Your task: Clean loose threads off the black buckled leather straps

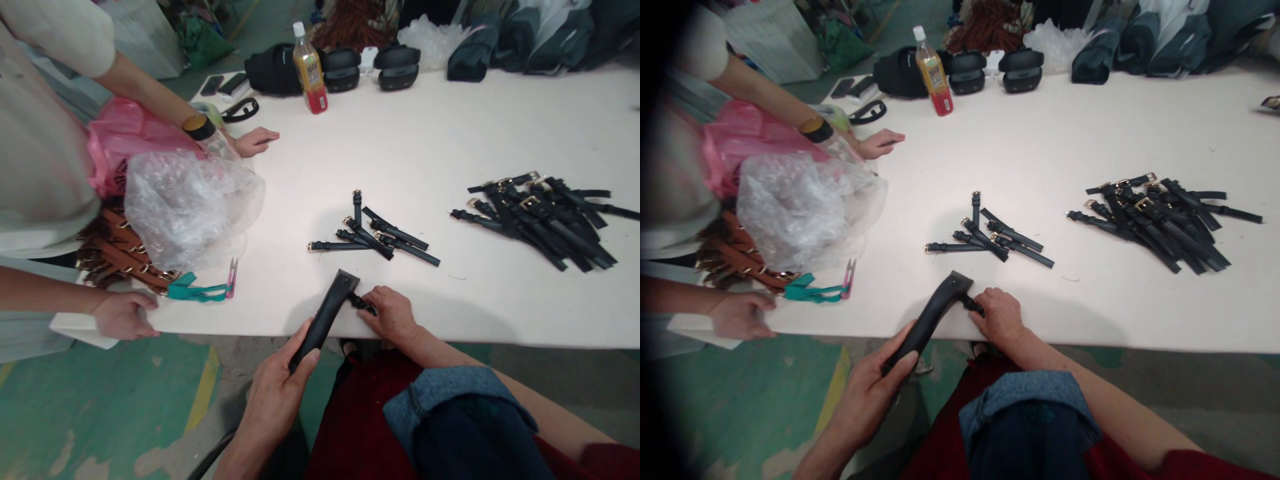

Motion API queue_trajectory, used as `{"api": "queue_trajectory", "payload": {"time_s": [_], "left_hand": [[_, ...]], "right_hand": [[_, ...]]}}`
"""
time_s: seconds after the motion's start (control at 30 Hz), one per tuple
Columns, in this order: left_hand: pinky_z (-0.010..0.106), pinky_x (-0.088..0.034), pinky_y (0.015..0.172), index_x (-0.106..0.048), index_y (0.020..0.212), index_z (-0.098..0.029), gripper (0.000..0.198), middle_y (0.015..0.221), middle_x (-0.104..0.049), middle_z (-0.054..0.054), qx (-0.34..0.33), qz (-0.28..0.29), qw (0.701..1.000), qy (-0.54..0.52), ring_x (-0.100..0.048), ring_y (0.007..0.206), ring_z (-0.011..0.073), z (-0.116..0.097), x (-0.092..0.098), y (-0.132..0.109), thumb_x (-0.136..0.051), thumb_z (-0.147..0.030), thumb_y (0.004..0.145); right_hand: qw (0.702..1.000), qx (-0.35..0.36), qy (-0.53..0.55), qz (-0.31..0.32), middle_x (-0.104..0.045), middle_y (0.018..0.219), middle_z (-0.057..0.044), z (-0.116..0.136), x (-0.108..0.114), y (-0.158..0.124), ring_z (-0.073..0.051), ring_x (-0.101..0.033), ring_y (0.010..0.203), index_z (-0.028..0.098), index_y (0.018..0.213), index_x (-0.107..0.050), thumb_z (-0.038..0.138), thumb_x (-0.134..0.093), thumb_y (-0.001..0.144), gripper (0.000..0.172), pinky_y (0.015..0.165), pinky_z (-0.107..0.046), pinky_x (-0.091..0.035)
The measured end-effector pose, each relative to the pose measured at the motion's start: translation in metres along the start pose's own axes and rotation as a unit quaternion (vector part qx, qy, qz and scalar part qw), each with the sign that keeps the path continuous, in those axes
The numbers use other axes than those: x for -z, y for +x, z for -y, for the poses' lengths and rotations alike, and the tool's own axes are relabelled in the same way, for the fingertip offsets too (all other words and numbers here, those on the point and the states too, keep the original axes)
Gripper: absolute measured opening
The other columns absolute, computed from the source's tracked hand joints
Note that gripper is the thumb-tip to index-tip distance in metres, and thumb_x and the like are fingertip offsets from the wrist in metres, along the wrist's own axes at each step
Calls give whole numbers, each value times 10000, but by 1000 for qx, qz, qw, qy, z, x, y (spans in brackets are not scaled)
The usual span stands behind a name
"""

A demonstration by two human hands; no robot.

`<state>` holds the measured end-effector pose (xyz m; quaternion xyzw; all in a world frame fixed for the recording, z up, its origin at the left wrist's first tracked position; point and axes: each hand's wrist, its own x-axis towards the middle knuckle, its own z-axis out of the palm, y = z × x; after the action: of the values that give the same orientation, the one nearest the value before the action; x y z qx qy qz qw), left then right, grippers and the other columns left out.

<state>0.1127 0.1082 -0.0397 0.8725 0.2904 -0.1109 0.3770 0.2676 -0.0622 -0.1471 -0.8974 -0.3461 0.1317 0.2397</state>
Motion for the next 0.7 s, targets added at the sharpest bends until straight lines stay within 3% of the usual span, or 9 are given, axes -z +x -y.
{"api": "queue_trajectory", "payload": {"time_s": [0.17,0.37,0.53,0.7], "left_hand": [[439,-299,1110,-441,1381,-235,600,1367,-513,26,24,-26,999,-35,-450,1281,264,20,15,-14,-524,-499,848],[463,-264,1119,-486,1347,-271,560,1352,-529,4,27,13,999,-41,-442,1286,266,25,15,-32,-536,-493,836],[439,-316,1097,-470,1361,-273,567,1342,-540,11,13,22,1000,-10,-466,1268,255,29,10,-32,-519,-498,843],[436,-319,1101,-451,1374,-275,550,1357,-527,20,-4,21,1000,19,-475,1265,243,19,7,-24,-498,-473,863]], "right_hand": [[1000,-4,8,19,-632,872,-26,0,4,2,-200,-547,873,240,902,-665,370,-656,818,155,704,-298,-381],[1000,-6,19,7,-638,877,-23,0,3,1,-203,-552,889,239,922,-664,363,-670,809,167,713,-297,-383],[1000,-2,21,9,-633,873,-23,0,3,2,-201,-546,881,234,899,-659,349,-672,805,149,716,-298,-376],[1000,3,15,7,-625,870,-25,0,3,1,-203,-540,872,232,908,-657,363,-660,810,164,705,-302,-373]]}}
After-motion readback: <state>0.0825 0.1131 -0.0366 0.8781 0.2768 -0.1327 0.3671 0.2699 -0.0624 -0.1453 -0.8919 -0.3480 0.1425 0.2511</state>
